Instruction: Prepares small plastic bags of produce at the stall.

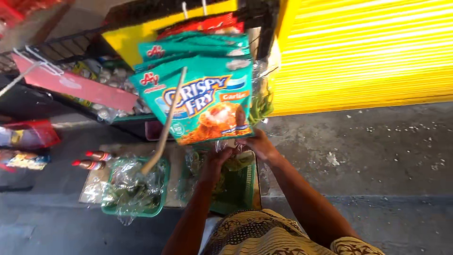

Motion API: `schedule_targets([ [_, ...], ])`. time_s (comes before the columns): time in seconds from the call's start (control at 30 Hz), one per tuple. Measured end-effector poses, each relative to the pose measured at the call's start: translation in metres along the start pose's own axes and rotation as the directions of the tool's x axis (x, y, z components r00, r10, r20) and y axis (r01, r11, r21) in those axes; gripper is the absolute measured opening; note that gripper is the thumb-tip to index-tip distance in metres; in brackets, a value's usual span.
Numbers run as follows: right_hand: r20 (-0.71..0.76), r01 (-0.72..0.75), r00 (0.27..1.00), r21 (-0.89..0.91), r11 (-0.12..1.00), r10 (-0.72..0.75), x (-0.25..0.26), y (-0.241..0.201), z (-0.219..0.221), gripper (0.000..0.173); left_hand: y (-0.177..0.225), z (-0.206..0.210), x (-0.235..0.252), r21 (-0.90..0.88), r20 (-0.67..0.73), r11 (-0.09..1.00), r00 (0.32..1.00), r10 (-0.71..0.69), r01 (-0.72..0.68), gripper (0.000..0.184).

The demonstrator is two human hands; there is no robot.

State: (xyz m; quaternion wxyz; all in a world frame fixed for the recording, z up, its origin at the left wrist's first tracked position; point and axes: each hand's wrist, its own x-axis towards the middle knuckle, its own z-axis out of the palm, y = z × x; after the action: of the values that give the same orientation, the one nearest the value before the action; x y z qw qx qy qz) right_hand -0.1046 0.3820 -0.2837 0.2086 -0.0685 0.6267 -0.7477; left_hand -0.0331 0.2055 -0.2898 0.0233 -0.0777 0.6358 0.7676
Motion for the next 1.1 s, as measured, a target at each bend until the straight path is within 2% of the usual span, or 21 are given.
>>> schedule_targets([
  [0.1,-0.044,0.095,0.995,0.043,0.995,-0.093,-0.016,-0.017,-0.022,0.031,0.014,0.032,0.010,-0.009,0.057,1.000,0.998,0.008,-0.008,0.021],
  [0.2,-0.135,0.210,0.969,0.000,0.978,-0.208,-0.031,-0.033,-0.036,0.010,0.021,0.061,0.011,0.080,0.119,0.996,0.992,0.031,-0.041,0.019],
  [0.27,-0.152,0.264,0.952,-0.041,0.964,-0.268,-0.037,-0.039,-0.045,0.005,0.025,0.076,0.012,0.110,0.153,0.989,0.985,0.084,-0.101,0.023],
  [0.43,-0.224,0.412,0.871,-0.151,0.899,-0.437,-0.028,-0.066,-0.064,0.008,0.042,0.115,0.038,0.121,0.034,0.947,0.955,0.296,-0.298,0.022],
  [0.57,-0.195,0.639,0.711,-0.220,0.737,-0.675,0.004,-0.100,-0.072,0.007,0.066,0.141,0.065,0.141,-0.090,0.872,0.871,0.483,-0.469,0.024],
  [0.63,-0.186,0.692,0.652,-0.250,0.677,-0.735,0.022,-0.113,-0.074,0.009,0.074,0.150,0.075,0.158,-0.135,0.851,0.843,0.521,-0.501,0.030],
  [0.77,-0.179,0.753,0.576,-0.265,0.602,-0.798,0.046,-0.134,-0.074,0.010,0.078,0.163,0.090,0.200,-0.206,0.738,0.709,0.675,-0.645,0.023],
  [0.83,-0.175,0.753,0.568,-0.284,0.594,-0.804,0.053,-0.140,-0.071,0.009,0.080,0.167,0.090,0.258,-0.232,0.754,0.719,0.655,-0.604,0.029],
  [0.93,-0.175,0.717,0.609,-0.296,0.631,-0.774,0.063,-0.140,-0.071,0.010,0.082,0.169,0.095,0.274,-0.261,0.807,0.767,0.586,-0.523,0.037],
  [1.1,-0.169,0.680,0.664,-0.268,0.683,-0.728,0.079,-0.133,-0.074,0.008,0.085,0.165,0.104,0.272,-0.288,0.841,0.794,0.535,-0.468,0.033],
])
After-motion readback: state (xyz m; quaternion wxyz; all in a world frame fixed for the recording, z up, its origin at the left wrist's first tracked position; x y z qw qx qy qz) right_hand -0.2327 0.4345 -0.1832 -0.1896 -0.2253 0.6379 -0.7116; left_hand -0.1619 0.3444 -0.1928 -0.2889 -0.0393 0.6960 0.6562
